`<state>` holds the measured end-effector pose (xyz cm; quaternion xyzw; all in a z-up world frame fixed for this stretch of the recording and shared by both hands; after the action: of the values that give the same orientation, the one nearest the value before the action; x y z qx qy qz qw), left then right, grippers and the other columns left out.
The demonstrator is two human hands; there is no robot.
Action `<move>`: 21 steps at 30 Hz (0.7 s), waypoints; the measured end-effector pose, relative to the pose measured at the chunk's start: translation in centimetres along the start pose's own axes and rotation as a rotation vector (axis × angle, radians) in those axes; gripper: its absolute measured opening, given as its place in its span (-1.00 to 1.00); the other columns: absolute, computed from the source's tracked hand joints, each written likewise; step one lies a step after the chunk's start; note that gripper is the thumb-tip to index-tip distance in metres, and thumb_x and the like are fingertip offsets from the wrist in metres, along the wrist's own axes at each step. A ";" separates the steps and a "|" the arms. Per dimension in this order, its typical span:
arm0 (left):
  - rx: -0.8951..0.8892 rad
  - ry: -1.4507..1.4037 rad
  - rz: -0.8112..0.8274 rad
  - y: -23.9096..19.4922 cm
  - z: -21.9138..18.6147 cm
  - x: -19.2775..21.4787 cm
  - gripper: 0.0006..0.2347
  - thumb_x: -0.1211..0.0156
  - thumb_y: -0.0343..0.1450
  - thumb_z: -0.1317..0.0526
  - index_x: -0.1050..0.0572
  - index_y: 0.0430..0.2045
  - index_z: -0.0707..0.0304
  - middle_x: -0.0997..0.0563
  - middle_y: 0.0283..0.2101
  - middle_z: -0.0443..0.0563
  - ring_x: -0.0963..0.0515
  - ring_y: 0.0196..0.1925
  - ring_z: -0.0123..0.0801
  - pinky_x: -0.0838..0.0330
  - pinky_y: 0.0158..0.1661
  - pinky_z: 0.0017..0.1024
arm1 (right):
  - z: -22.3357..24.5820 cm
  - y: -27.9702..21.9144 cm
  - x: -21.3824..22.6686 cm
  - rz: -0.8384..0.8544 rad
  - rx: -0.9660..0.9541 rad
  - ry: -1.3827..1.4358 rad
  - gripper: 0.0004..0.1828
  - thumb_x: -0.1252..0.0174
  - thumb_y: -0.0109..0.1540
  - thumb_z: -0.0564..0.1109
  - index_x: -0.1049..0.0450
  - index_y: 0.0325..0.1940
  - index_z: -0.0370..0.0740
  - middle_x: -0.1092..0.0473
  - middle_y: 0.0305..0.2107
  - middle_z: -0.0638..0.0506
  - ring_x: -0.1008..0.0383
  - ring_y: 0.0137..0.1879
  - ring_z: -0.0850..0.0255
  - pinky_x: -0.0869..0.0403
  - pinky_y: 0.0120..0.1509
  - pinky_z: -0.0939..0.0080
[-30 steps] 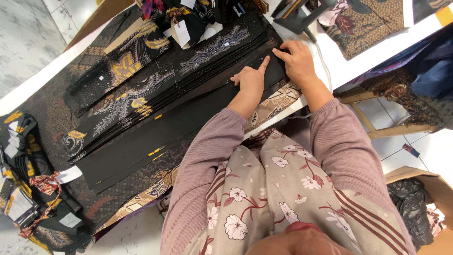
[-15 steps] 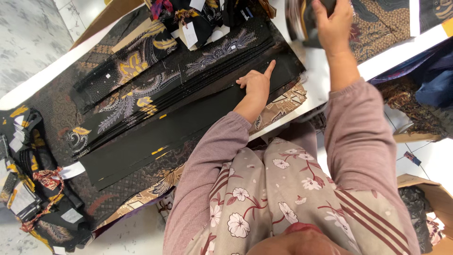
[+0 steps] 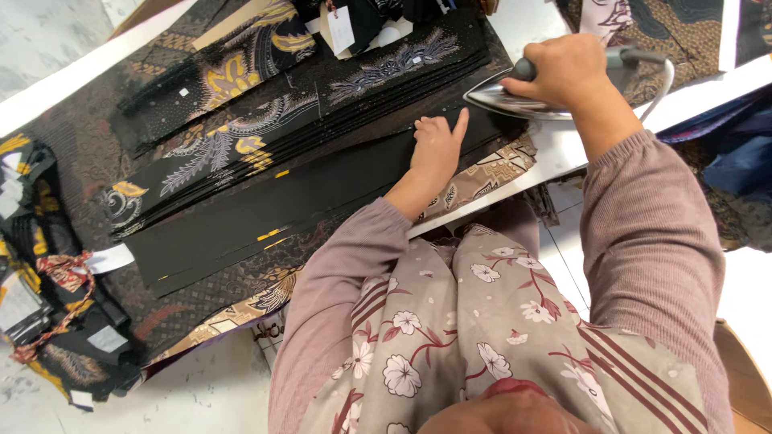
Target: The person irons a long piece of patterned fabric on a table, folds it, and ties it with a ribbon. They then write on a small white tag with a pen and place it on the folded fabric.
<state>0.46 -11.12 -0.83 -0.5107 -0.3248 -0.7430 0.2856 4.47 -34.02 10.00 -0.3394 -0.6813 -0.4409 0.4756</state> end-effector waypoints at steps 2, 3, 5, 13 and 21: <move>0.015 -0.157 -0.222 -2.2 2.3 1.0 -0.52 0.00 0.41 0.26 -0.28 0.30 0.26 -0.56 -0.03 0.46 -0.60 -0.02 0.12 -0.52 -0.10 -0.17 | 1.5 1.5 -0.4 0.007 0.083 0.036 -0.37 -0.31 0.23 0.50 -0.50 -0.50 -0.08 -0.44 -0.59 0.05 -0.50 -0.39 0.04 -0.43 -0.30 0.06; -0.005 -0.252 -0.231 -3.0 3.8 1.2 -0.57 -0.01 0.42 0.28 -0.33 0.23 0.29 -0.56 -0.07 0.35 -0.58 -0.04 0.06 -0.50 -0.08 -0.17 | 2.6 2.1 -0.7 -0.006 0.117 0.043 -0.37 -0.30 0.22 0.50 -0.50 -0.51 -0.08 -0.43 -0.60 0.06 -0.50 -0.40 0.05 -0.42 -0.31 0.06; -0.046 -0.443 -0.246 -4.7 7.3 1.6 -0.67 -0.05 0.44 0.31 -0.43 0.10 0.37 -0.55 -0.16 0.12 -0.54 -0.09 -0.07 -0.46 -0.03 -0.17 | 4.2 3.2 -0.9 -0.030 0.184 0.058 -0.37 -0.30 0.19 0.50 -0.49 -0.51 -0.08 -0.42 -0.62 0.08 -0.49 -0.40 0.06 -0.41 -0.32 0.07; -0.130 -0.406 -0.363 -9.9 15.6 2.8 -0.75 -0.17 0.34 0.34 -0.59 -0.12 0.32 -0.51 -0.24 -0.02 -0.51 -0.18 -0.23 -0.44 -0.14 -0.33 | 5.7 4.2 -1.0 -0.038 0.224 0.041 -0.39 -0.31 0.21 0.51 -0.50 -0.50 -0.03 -0.40 -0.63 0.13 -0.48 -0.45 0.16 -0.38 -0.34 0.14; -0.185 -0.275 -0.361 -10.3 15.1 2.8 -0.75 -0.18 0.37 0.33 -0.58 -0.08 0.39 -0.48 -0.27 -0.02 -0.49 -0.20 -0.27 -0.44 -0.13 -0.37 | 8.8 5.2 -0.8 -0.086 0.249 0.086 -0.40 -0.32 0.18 0.51 -0.52 -0.49 -0.04 -0.43 -0.62 0.10 -0.49 -0.41 0.11 -0.42 -0.31 0.12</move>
<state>0.48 6.74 3.86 -0.5646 -0.3771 -0.7322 0.0531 6.22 -23.91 9.32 -0.2292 -0.7236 -0.3872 0.5233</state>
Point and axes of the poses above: each hand's wrist, its own y-axis towards the middle knuckle, its own x-axis out of the back of the hand, z = x × y, the point moved 3 cm from there along y, towards the middle knuckle
